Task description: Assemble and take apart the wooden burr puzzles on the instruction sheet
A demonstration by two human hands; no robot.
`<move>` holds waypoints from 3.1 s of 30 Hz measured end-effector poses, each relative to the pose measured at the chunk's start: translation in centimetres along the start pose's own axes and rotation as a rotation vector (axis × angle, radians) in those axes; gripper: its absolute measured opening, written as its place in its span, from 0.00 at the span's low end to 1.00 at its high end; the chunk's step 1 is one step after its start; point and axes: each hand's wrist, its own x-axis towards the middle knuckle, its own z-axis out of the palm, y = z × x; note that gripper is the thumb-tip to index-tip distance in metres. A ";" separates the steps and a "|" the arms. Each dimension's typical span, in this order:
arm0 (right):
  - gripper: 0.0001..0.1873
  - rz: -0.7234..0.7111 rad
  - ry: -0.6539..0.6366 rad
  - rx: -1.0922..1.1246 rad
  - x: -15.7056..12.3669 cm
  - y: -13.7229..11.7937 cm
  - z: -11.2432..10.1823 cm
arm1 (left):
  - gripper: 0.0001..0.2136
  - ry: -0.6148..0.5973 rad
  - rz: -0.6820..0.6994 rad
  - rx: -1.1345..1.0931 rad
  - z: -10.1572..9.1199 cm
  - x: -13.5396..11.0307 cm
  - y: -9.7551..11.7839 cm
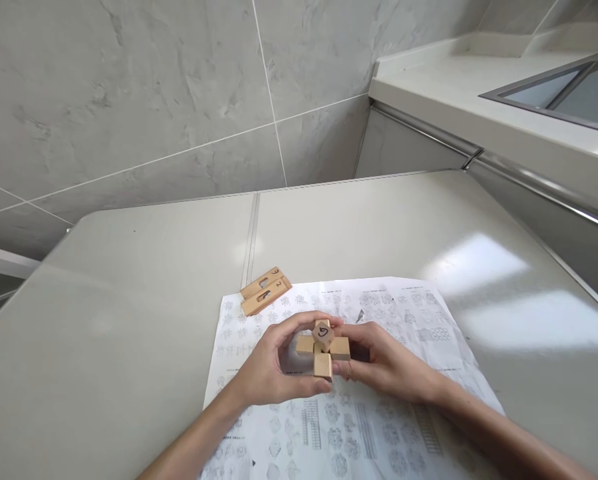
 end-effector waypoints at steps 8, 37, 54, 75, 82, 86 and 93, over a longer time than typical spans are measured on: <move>0.12 0.008 0.053 0.148 0.1 0.5 0.4 | 0.34 0.061 0.017 0.034 0.1 -0.1 -0.4; 0.18 -0.042 0.127 0.171 0.1 1.4 0.3 | 0.31 0.165 0.010 0.110 0.5 -0.1 -0.5; 0.19 -0.073 0.239 0.047 0.0 1.9 -0.1 | 0.30 0.191 -0.012 0.205 0.6 0.0 -0.3; 0.17 -0.072 0.328 0.034 0.0 1.9 -0.4 | 0.28 0.334 0.164 1.100 0.0 0.3 -1.9; 0.16 -0.073 0.331 0.023 0.1 1.8 -0.3 | 0.29 0.358 0.197 1.036 -0.1 0.0 -2.1; 0.16 -0.074 0.333 0.016 0.1 1.7 -0.3 | 0.20 0.385 0.303 1.006 -0.1 -0.2 -1.9; 0.16 -0.061 0.317 -0.015 0.0 1.6 -0.4 | 0.07 0.394 0.425 0.999 -0.3 -0.2 -1.6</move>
